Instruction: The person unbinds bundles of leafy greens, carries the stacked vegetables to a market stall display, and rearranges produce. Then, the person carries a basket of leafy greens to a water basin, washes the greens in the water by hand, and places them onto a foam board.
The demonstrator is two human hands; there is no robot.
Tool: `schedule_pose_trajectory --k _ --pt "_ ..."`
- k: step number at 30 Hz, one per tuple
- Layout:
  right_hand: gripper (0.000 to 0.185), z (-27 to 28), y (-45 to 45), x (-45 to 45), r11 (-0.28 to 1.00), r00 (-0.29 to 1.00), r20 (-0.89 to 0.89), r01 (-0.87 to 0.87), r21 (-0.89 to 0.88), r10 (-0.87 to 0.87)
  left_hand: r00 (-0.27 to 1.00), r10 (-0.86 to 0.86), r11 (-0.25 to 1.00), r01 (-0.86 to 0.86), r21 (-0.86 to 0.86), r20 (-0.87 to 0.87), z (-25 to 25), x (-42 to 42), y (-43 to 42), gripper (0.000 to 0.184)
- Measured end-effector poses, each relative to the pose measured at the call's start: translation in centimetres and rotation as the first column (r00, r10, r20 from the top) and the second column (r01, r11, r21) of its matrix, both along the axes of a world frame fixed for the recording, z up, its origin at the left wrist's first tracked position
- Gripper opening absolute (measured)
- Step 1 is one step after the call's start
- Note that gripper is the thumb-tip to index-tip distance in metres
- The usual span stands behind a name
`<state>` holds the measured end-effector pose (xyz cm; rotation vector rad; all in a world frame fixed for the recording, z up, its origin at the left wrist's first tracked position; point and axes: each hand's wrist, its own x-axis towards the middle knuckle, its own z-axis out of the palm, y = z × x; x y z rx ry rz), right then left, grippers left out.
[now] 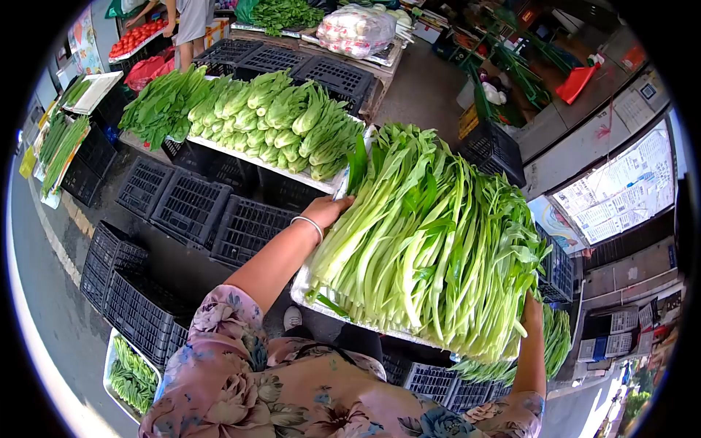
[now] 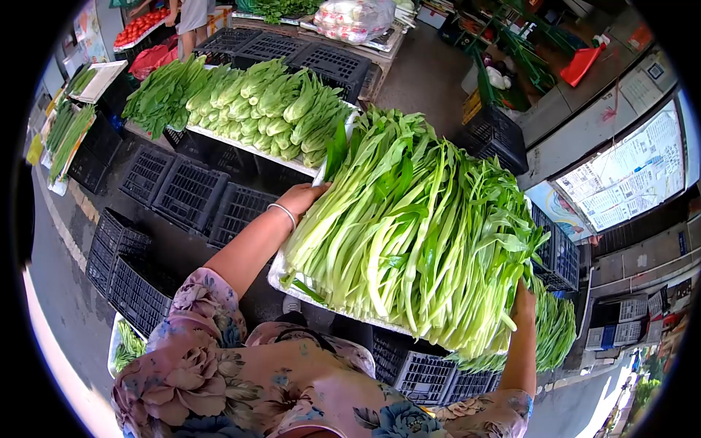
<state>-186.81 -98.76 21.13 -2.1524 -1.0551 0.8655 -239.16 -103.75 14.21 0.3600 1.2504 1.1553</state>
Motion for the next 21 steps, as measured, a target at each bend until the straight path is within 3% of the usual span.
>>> schedule_pose_trajectory --k 2,4,7,9,10,13,15,16,18,19,20,21 --pt "0.061 0.0 6.8 -0.9 0.996 0.991 0.105 -0.083 0.011 0.081 0.998 0.041 0.999 -0.041 0.015 0.041 0.3 -1.9 5.2 0.041" --pt "0.059 1.7 13.5 -3.0 0.984 0.982 0.069 -0.176 -0.017 0.176 0.997 0.074 0.997 -0.074 -0.030 -0.025 0.9 -2.9 10.5 0.038" --pt "0.047 1.4 24.8 -6.8 0.995 0.980 -0.172 -0.092 0.037 0.098 0.988 0.152 0.988 -0.152 -0.033 -0.012 1.6 -4.8 18.4 0.036" --pt "0.045 1.3 32.8 -9.1 0.982 0.953 -0.237 -0.185 0.045 0.190 0.960 0.270 0.963 -0.269 -0.024 0.070 0.9 -6.0 23.8 0.035" --pt "0.041 1.1 36.9 -11.7 0.963 0.929 -0.264 -0.226 0.144 0.258 0.948 0.319 0.947 -0.319 -0.030 0.018 0.8 -6.9 26.2 0.034" --pt "0.035 0.4 50.5 -15.4 0.946 0.922 -0.223 -0.324 0.004 0.316 0.848 0.529 0.843 -0.530 -0.089 -0.042 0.7 -8.3 31.9 0.029" --pt "0.034 -0.3 57.6 -19.9 0.905 0.881 -0.207 -0.417 0.083 0.425 0.787 0.615 0.788 -0.613 -0.054 0.039 1.9 -9.3 33.1 0.019" --pt "0.036 -0.3 60.9 -22.2 0.881 0.868 -0.164 -0.474 0.015 0.469 0.752 0.651 0.757 -0.654 -0.012 0.104 1.2 -10.0 33.1 0.019" --pt "0.040 0.7 64.8 -28.1 0.807 0.779 -0.269 -0.590 -0.007 0.567 0.722 0.691 0.723 -0.689 -0.048 0.045 3.1 -11.0 32.2 0.023" --pt "0.042 1.4 66.1 -31.7 0.767 0.743 -0.258 -0.641 -0.012 0.617 0.663 0.747 0.662 -0.738 -0.132 0.043 2.4 -11.9 31.2 0.027" --pt "0.041 -0.4 68.3 -34.5 0.702 0.684 -0.186 -0.710 0.052 0.706 0.617 0.784 0.621 -0.781 -0.072 0.069 3.4 -11.8 30.4 0.029" --pt "0.044 1.8 67.9 -38.7 0.668 0.667 -0.171 -0.742 -0.059 0.726 0.583 0.809 0.587 -0.807 -0.062 0.072 4.5 -11.7 29.5 0.030"
